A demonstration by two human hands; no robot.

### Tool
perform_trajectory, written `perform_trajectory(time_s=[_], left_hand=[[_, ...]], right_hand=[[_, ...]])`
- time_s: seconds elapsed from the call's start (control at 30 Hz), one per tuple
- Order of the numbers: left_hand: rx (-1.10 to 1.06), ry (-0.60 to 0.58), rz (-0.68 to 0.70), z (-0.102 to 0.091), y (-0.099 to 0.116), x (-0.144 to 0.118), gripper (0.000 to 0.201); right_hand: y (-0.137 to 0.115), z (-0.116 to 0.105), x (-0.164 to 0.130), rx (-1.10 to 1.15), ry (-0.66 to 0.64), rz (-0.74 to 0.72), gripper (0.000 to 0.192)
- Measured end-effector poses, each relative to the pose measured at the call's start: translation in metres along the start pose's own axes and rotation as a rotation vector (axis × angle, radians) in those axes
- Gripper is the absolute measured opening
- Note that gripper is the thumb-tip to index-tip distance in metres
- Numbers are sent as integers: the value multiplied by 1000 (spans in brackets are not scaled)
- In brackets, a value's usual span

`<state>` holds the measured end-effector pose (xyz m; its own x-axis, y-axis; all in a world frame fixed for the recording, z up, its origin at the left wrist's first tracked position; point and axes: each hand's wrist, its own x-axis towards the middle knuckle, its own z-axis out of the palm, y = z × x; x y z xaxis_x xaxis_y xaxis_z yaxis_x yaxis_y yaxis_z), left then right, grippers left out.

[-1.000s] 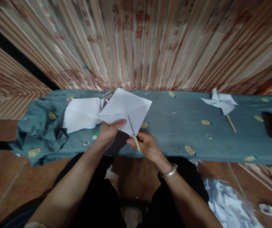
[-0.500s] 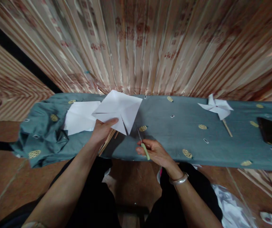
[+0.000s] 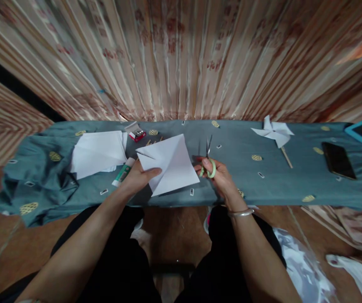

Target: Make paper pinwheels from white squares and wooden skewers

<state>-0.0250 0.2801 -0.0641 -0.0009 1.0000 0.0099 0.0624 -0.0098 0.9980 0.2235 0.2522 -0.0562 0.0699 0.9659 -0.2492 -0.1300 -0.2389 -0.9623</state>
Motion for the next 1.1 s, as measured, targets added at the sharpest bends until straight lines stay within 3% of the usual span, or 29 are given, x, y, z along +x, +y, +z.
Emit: perform_trajectory(time_s=[0.2,0.43,0.6,0.7,0.8,0.87,1.03,1.1], left_hand=[[165,-216,-40,5,-2,-5,13],[1,-254,-162,6,0,0,34],[-495,-111,-249,16,13,-4,48],[-722,-121,-331,27,15,-11,46],[-777,-196,-417,39,16,-17,39],[-822,-165,-471,47,17,-18,30],[-890,119,-534,56,26,-9,22],[-890,173,-541,55,28,-5,20]], right_hand=[[0,11,1,-28,-21,33,45],[3,11,2,30,-35,49,36],[3,12,9,267,148,-85,31],[3,16,13,342,253,-134,30],[5,24,15,355,270,-141,32],[7,31,15,339,242,-142,33],[6,44,13,256,189,-132,39],[5,45,12,216,163,-127,40]])
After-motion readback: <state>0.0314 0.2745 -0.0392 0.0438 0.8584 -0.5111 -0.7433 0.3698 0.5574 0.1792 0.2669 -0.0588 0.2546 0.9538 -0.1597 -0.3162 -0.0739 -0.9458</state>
